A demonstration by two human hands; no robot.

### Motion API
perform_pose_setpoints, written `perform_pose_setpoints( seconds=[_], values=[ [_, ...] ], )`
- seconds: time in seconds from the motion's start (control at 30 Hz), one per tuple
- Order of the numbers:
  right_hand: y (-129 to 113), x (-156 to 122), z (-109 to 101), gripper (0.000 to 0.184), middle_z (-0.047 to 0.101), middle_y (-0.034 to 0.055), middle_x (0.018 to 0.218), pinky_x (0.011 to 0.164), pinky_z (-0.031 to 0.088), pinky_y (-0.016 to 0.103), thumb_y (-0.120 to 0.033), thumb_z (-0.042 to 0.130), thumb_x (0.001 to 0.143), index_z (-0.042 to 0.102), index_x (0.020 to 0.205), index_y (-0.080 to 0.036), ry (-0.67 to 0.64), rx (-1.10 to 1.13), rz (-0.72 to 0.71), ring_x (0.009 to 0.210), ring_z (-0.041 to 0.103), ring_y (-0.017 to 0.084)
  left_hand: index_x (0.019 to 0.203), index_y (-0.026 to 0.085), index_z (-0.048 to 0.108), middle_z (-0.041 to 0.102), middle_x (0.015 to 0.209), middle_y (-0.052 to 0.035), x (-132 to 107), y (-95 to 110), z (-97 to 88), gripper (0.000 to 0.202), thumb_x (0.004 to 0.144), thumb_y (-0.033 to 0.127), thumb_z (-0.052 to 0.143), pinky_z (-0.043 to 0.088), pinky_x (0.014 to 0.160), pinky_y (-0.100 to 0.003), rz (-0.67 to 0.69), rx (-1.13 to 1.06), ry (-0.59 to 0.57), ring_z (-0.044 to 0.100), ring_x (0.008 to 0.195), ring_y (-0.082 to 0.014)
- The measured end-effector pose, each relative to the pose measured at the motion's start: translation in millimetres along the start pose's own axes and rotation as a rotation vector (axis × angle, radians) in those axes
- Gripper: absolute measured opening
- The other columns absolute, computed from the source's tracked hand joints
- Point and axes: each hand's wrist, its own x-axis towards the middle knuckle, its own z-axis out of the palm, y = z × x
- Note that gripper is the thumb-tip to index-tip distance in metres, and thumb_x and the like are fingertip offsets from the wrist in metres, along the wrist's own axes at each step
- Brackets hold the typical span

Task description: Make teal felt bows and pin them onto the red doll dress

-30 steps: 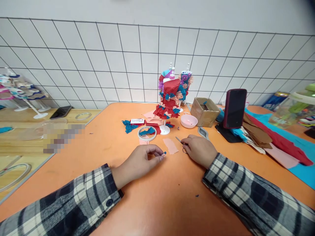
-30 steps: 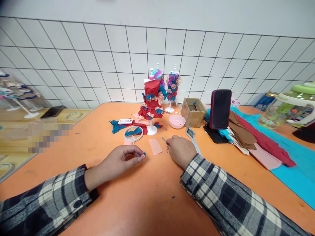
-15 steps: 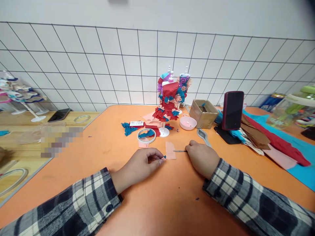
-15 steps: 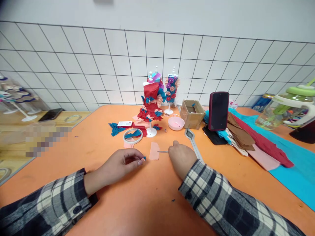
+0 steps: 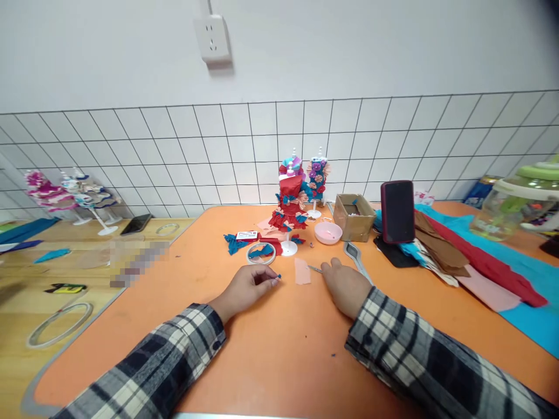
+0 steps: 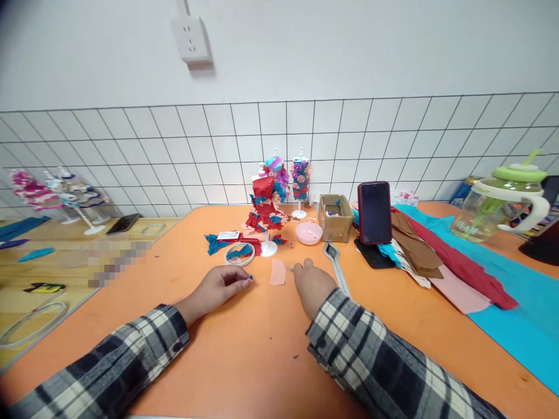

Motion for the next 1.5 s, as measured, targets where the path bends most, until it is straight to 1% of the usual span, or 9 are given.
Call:
perform_pose_setpoints(
  seconds=[0.23,0.53,0.77,0.83,0.9,1.03,1.23,1.37,1.5],
  values=[
    [39,23,18,0.031,0.063,0.0117,0.094,0.061,0.036,0.026,-0.011,0.061,0.071,0.054,0.101,-0.015,0.099,0.205,-0.023,0.086,0.061,0.023,0.079,0.015,0.067,0.068,0.084,-0.006,7,-7,0.1,0.027,0.075,0.042,0.066,0.05,0.073,-0.03,-0.021,0.03,0.093,0.063,0.079,-0.0196],
    [36,48,41,0.033,0.067,-0.0005,0.097,0.07,0.039,0.022,-0.021,0.059,0.079,0.054,0.112,-0.024,0.313,0.54,-0.189,0.088,0.061,0.015,0.082,0.016,0.066,0.07,0.082,-0.0063,2,-10,0.9,0.027,0.077,0.042,0.063,0.052,0.07,-0.03,-0.032,0.11,0.091,0.065,0.076,-0.0203],
    [55,46,43,0.034,0.065,0.0039,0.104,0.078,0.042,0.027,-0.016,0.051,0.08,0.056,0.114,-0.019,0.404,0.55,-0.315,0.089,0.059,0.016,0.081,0.017,0.068,0.07,0.078,-0.0047,8,-5,5.9,0.024,0.079,0.041,0.061,0.052,0.066,-0.029,0.032,0.189,0.077,0.065,0.071,-0.0192],
    [48,40,40,0.038,0.063,0.0044,0.106,0.082,0.04,0.028,-0.01,0.051,0.075,0.058,0.111,-0.019,0.419,0.503,-0.398,0.094,0.056,0.017,0.081,0.018,0.068,0.069,0.08,-0.0053,9,-3,7.7,0.023,0.08,0.039,0.06,0.053,0.068,-0.03,0.063,0.22,0.1,0.064,0.073,-0.0197],
    [36,36,39,0.036,0.062,0.0045,0.101,0.083,0.039,0.028,-0.007,0.052,0.07,0.063,0.102,-0.02,0.416,0.438,-0.473,0.095,0.053,0.018,0.084,0.018,0.067,0.066,0.094,-0.0083,10,-4,7.2,0.022,0.082,0.037,0.057,0.052,0.078,-0.034,0.101,0.251,0.172,0.063,0.089,-0.0221],
    [21,38,41,0.033,0.058,0.0067,0.085,0.074,0.036,0.031,-0.009,0.049,0.075,0.07,0.098,-0.02,0.403,0.315,-0.478,0.085,0.049,0.021,0.089,0.016,0.067,0.055,0.119,-0.0154,16,-14,-8.9,0.023,0.084,0.033,0.052,0.046,0.091,-0.046,0.142,0.319,0.272,0.05,0.114,-0.0297],
    [26,41,43,0.045,0.055,0.0073,0.083,0.073,0.032,0.033,-0.01,0.048,0.077,0.068,0.114,-0.025,0.353,0.2,-0.409,0.085,0.046,0.021,0.068,0.02,0.068,0.062,0.116,-0.0087,28,-34,-47.8,0.012,0.074,0.03,0.063,0.047,0.09,-0.04,0.263,0.332,-0.007,0.056,0.108,-0.0273],
    [13,49,34,0.046,0.055,0.0066,0.085,0.075,0.031,0.033,-0.013,0.049,0.078,0.066,0.118,-0.03,0.319,0.12,-0.459,0.086,0.046,0.021,0.074,0.02,0.066,0.067,0.092,-0.0071,35,-41,-48.3,0.015,0.079,0.031,0.057,0.05,0.073,-0.033,0.249,0.329,-0.014,0.062,0.082,-0.0217],
    [-11,67,27,0.045,0.057,0.0069,0.086,0.073,0.029,0.033,-0.014,0.048,0.08,0.065,0.119,-0.03,0.325,0.069,-0.514,0.086,0.047,0.022,0.082,0.019,0.066,0.067,0.08,-0.0049,38,-45,-44.5,0.022,0.084,0.032,0.049,0.048,0.066,-0.03,0.178,0.35,0.079,0.061,0.073,-0.0199]
  ],
)
